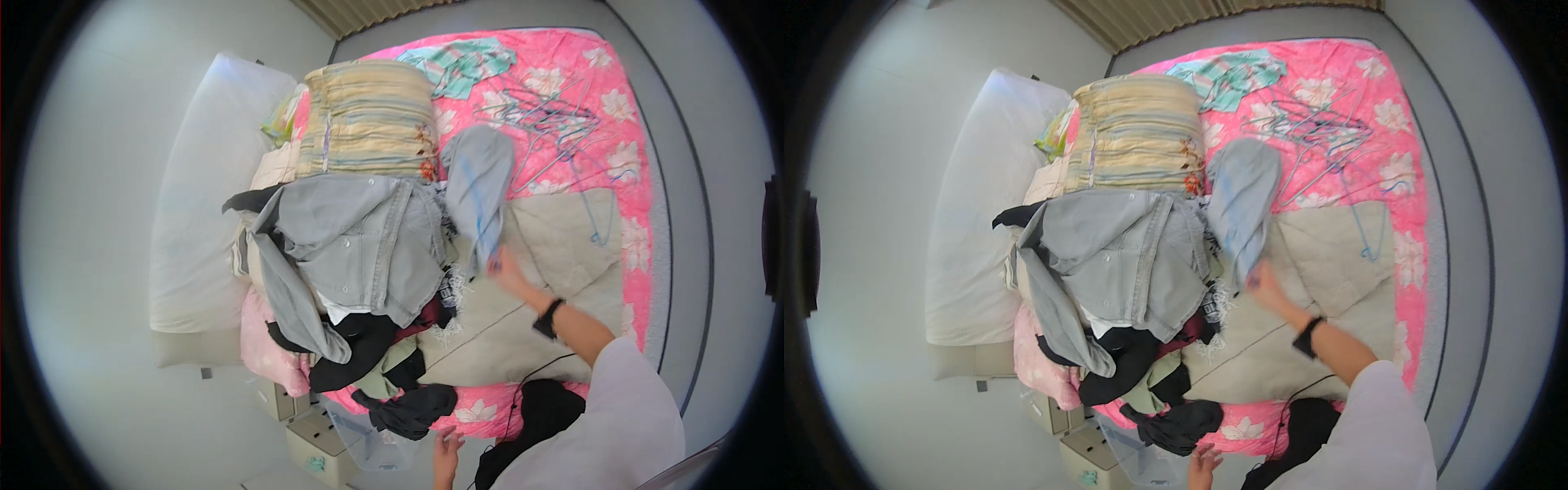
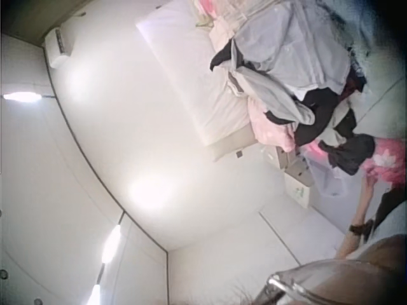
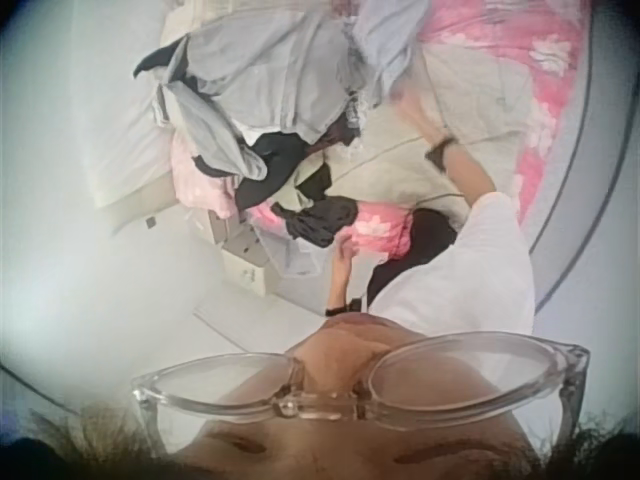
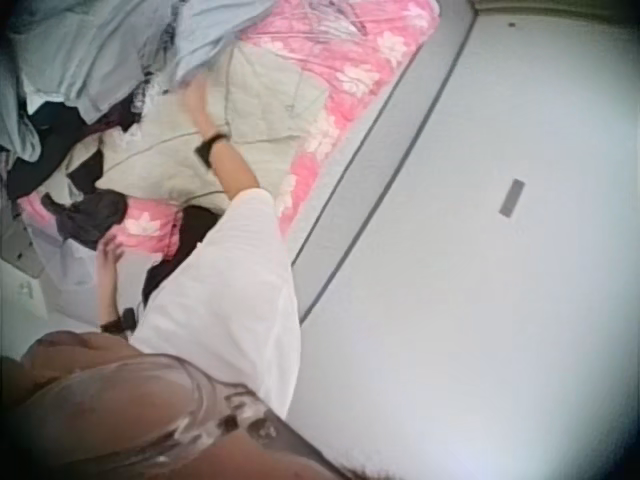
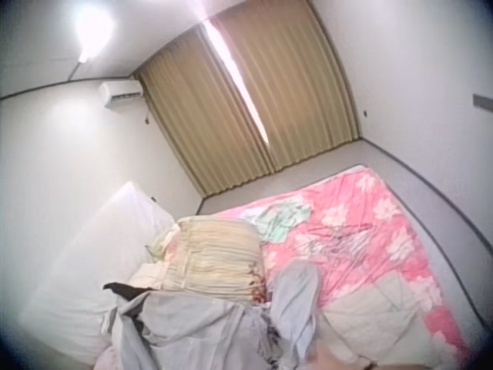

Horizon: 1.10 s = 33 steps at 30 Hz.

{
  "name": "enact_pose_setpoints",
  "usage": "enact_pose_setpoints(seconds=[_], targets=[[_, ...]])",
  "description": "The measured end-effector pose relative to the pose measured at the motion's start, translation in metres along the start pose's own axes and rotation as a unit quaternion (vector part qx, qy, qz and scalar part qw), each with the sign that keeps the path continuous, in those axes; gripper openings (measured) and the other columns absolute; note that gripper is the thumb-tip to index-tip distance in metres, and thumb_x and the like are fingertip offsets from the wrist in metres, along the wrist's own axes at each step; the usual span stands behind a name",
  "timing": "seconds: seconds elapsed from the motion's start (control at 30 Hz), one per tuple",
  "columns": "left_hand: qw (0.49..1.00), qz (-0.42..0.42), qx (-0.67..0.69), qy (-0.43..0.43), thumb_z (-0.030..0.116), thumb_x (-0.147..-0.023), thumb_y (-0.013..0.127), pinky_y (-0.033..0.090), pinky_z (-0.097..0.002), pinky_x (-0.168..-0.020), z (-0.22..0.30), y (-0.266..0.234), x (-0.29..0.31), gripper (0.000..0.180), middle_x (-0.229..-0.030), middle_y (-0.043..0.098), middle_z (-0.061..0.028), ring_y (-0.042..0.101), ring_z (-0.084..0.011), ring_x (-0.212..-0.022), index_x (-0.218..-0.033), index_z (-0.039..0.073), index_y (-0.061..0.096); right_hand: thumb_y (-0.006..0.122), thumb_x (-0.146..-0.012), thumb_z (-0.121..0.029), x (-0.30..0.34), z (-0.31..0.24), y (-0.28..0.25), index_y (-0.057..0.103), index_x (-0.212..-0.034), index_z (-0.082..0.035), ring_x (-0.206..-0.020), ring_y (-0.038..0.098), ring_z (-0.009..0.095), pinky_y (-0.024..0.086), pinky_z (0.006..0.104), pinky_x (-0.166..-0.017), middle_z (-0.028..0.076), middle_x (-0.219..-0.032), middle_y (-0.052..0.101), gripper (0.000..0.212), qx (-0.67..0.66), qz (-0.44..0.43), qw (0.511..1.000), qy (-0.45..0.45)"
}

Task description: The person takes several pairs of pants and a jacket from a bed and hangs them on hangers before placing them inside a closet.

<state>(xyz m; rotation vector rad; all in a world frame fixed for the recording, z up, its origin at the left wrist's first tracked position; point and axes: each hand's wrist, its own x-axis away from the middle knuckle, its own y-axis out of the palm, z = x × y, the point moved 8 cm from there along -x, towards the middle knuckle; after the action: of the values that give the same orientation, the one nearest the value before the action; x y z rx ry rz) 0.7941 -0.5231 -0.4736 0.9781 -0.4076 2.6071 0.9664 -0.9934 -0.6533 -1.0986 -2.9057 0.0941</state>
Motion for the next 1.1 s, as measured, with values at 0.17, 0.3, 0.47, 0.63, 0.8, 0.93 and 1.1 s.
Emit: enact_pose_setpoints(seconds=[0.17,0.3,0.47,0.63,0.8,0.93,1.1], targets=[[0.948,-0.1,0.291,-0.078,0.041,-0.097,0.05,0.047,-0.0495,-0.095,0.066,0.057,-0.06,0.055,-0.128,0.049,-0.0189,0.053,-0.033,-0.115,-0.134,0.003,0.035,0.063,-0.086,-0.012,0.256,-0.165,0.056,0.055,-0.096,-0.005,-0.085,0.056,0.017,0.048,0.0317,-0.078,0.005,-0.093,0.053,0.015,-0.064,-0.32,0.944,0.052],[0.94,-0.226,0.207,-0.151,0.031,-0.097,0.052,0.049,-0.0398,-0.089,0.064,0.108,-0.089,0.049,-0.125,0.053,-0.0145,0.057,-0.0272,-0.109,-0.137,0.006,0.037,0.063,-0.087,-0.018,0.318,-0.198,0.041,0.061,-0.093,-0.005,-0.097,0.056,0.02,0.046,0.0321,-0.084,0.009,-0.107,0.052,0.014,-0.032,-0.448,0.878,0.165],[0.979,-0.193,-0.014,-0.068,0.016,-0.094,0.052,0.045,-0.0286,-0.087,0.079,0.072,-0.08,0.032,-0.103,0.065,-0.0056,0.058,-0.0146,-0.095,-0.12,-0.001,0.059,0.061,-0.091,-0.028,0.219,-0.182,-0.054,0.063,-0.114,-0.008,-0.074,0.053,0.014,0.047,0.0303,-0.072,0.005,-0.088,0.058,0.031,0.052,-0.181,0.975,0.121],[0.924,-0.213,-0.302,0.095,0.018,-0.093,0.056,0.045,-0.0293,-0.088,0.193,-0.046,0.052,0.03,-0.101,0.068,-0.0086,0.06,-0.0156,-0.097,-0.113,-0.003,0.061,0.061,-0.091,-0.029,0.131,-0.118,-0.099,0.056,-0.124,-0.002,-0.066,0.048,0.01,0.045,0.0284,-0.061,0.001,-0.077,0.053,0.042,0.05,-0.036,0.982,0.176],[0.918,-0.102,-0.376,-0.068,0.015,-0.095,0.05,0.049,-0.0348,-0.086,0.14,-0.163,0.138,0.035,-0.104,0.064,-0.0122,0.061,-0.0232,-0.1,-0.127,-0.001,0.049,0.064,-0.088,-0.028,0.053,0.02,-0.008,0.057,-0.117,0.002,-0.063,0.05,0.011,0.045,0.0307,-0.06,-0.001,-0.07,0.05,0.042,-0.194,0.019,0.94,0.282],[0.917,0.095,-0.386,-0.019,0.014,-0.088,0.056,0.048,-0.0337,-0.083,0.109,-0.197,0.133,0.028,-0.096,0.067,-0.0187,0.065,-0.0256,-0.094,-0.111,-0.002,0.062,0.068,-0.083,-0.025,0.042,0.069,0.048,0.058,-0.114,0.002,-0.068,0.058,0.019,0.047,0.0336,-0.064,0.005,-0.077,0.061,0.043,-0.008,0.046,0.947,0.319],[0.891,0.191,-0.411,0.003,0.014,-0.084,0.06,0.048,-0.0391,-0.085,0.018,-0.211,0.094,0.042,-0.109,0.064,-0.0218,0.062,-0.0365,-0.102,-0.123,-0.002,0.056,0.073,-0.07,-0.028,0.055,0.018,0.07,0.066,-0.1,0.001,-0.106,0.054,0.041,0.043,0.0454,-0.091,0.028,-0.103,0.062,0.042,0.18,0.037,0.964,0.193]])
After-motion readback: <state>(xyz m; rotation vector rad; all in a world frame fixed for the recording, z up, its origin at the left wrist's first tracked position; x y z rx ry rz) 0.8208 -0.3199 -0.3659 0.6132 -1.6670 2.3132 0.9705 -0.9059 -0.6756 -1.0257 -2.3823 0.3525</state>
